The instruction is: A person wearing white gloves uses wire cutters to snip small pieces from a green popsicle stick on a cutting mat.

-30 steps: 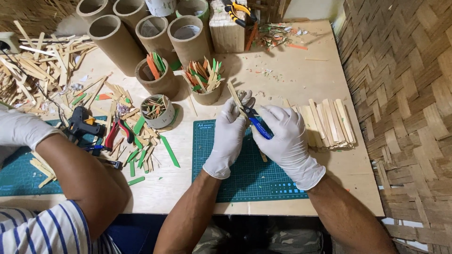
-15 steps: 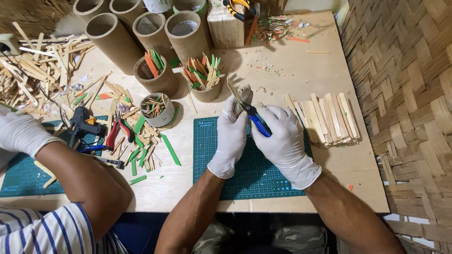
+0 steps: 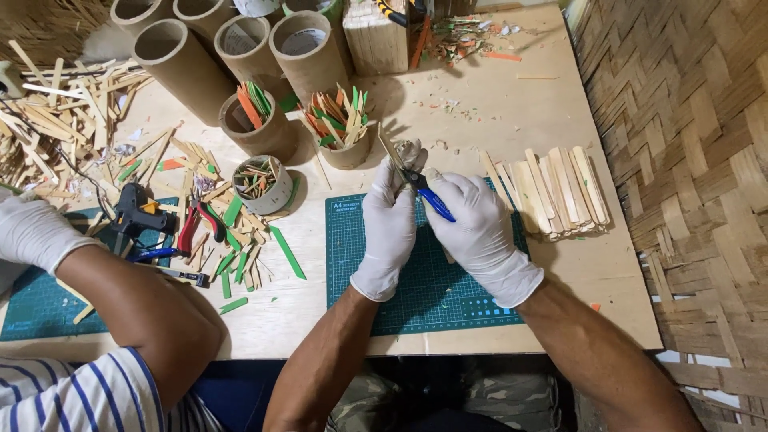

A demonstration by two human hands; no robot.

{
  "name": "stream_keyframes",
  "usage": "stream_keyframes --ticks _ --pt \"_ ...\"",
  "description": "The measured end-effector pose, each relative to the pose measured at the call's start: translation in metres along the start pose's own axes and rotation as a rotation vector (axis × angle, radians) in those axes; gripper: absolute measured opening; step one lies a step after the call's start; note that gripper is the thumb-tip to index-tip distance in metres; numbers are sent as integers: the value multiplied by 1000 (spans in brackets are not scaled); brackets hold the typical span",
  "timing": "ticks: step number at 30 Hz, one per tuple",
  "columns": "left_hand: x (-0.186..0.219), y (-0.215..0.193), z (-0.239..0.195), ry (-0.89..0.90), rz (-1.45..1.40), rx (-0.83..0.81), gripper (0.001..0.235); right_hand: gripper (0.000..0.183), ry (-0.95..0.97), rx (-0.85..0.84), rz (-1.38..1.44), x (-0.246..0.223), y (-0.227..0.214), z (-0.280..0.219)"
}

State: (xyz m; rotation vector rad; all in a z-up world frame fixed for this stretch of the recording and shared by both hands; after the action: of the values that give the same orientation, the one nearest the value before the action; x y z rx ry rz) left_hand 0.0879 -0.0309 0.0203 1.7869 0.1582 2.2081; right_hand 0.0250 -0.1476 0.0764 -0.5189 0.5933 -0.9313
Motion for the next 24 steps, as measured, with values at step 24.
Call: stream_keyframes --ticks 24 --pt "-10 2 7 -290 -145 -248 68 35 721 -524 1060 64 54 -14"
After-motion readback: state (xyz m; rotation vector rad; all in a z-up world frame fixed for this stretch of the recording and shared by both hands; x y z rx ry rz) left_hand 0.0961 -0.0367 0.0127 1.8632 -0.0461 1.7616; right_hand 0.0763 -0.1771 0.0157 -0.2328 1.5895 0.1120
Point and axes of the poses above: each hand's wrist, its own z-axis towards the middle knuckle, its own y-axis out of the palm, x = y × z, the point moved 10 cm from there along z, towards the middle knuckle, and after that the axes turned 7 degrees about -x, right-handed, at the moved point
